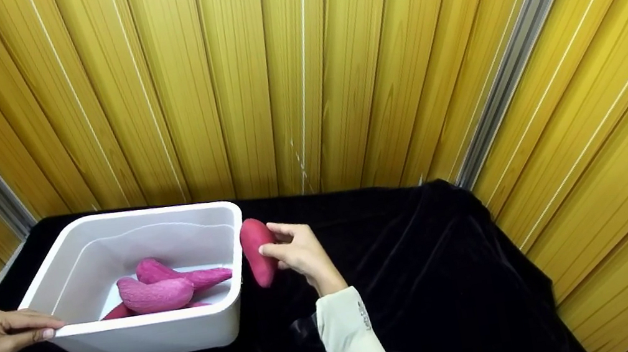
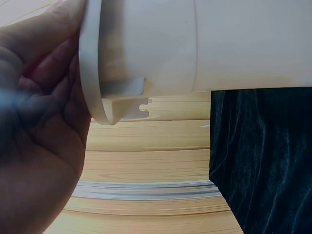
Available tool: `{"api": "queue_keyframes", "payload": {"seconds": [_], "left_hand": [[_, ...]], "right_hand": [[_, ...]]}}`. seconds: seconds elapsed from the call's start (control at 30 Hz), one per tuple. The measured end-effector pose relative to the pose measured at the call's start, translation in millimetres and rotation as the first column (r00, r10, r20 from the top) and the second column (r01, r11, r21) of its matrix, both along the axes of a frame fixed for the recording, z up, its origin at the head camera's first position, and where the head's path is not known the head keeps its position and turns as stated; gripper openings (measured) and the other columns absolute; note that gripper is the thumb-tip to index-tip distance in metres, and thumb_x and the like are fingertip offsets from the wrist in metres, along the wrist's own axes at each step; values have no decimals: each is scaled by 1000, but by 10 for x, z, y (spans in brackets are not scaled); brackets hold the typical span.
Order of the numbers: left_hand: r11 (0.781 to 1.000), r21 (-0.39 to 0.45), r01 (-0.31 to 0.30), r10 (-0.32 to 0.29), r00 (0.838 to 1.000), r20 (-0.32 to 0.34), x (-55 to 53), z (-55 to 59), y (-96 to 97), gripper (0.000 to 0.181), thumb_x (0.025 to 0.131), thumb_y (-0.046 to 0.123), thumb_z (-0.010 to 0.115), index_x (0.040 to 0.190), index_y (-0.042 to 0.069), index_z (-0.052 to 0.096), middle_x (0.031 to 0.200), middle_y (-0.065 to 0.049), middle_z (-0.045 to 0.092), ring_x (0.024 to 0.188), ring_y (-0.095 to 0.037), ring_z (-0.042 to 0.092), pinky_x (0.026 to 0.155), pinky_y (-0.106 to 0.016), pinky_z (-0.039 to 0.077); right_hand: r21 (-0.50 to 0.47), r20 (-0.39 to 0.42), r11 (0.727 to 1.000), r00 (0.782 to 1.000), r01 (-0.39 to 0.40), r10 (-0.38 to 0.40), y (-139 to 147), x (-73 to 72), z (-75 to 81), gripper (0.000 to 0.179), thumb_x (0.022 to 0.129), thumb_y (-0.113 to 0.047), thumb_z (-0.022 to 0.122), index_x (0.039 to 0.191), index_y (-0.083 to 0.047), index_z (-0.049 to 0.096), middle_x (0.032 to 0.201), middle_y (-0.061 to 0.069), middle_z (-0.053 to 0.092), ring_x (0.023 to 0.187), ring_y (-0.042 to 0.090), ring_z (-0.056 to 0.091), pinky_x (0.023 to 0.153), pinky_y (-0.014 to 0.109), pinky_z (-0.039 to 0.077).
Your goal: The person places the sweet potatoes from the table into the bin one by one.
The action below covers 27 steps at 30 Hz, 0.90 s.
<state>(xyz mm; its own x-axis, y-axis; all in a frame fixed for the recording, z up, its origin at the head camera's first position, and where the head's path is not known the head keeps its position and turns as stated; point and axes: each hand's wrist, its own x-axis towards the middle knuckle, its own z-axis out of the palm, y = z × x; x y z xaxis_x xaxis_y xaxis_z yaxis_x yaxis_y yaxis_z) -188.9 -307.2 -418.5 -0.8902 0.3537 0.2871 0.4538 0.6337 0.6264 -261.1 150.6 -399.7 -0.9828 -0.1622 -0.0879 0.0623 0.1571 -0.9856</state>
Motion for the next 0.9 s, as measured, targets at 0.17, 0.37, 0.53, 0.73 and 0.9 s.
{"api": "queue_keyframes", "payload": {"seconds": [0.17,0.37,0.53,0.73,0.9], "left_hand": [[1000,-12,-12,13,1000,5,0,-7,2,9,77,6,77,84,11,79,85,-1,75,83,13,55,71,-5,42],[1000,-25,-19,20,999,33,2,-9,-2,8,78,7,76,85,9,79,86,-5,75,84,13,54,70,-7,44],[999,-26,-19,19,999,26,4,-15,-7,8,78,6,76,85,9,78,85,-4,75,83,12,54,70,-7,43],[1000,-20,-18,19,999,38,3,-12,-5,7,78,7,76,85,9,78,86,-4,75,83,12,54,70,-8,44],[1000,-17,-17,18,999,34,-2,-13,-7,8,78,7,76,85,9,78,86,-1,75,82,12,54,69,-8,44]], "right_hand": [[5,9,1000,1000,-17,17,-15,-45,59,57,81,-6,69,135,-2,53,132,22,57,97,19,64,78,38,57],[14,0,999,999,-34,34,-43,-99,135,56,81,-5,69,135,-1,53,130,22,58,96,19,64,78,39,57],[28,-1,999,999,-36,36,-84,-141,225,56,81,-6,70,135,-3,54,131,20,58,98,19,64,79,39,57],[25,2,999,999,-48,48,-147,-182,306,56,80,-7,70,134,-5,55,128,17,60,99,19,64,81,41,56],[9,6,998,998,-69,69,-220,-223,336,56,81,-7,70,135,-5,55,128,16,60,99,18,64,81,39,57]]}}
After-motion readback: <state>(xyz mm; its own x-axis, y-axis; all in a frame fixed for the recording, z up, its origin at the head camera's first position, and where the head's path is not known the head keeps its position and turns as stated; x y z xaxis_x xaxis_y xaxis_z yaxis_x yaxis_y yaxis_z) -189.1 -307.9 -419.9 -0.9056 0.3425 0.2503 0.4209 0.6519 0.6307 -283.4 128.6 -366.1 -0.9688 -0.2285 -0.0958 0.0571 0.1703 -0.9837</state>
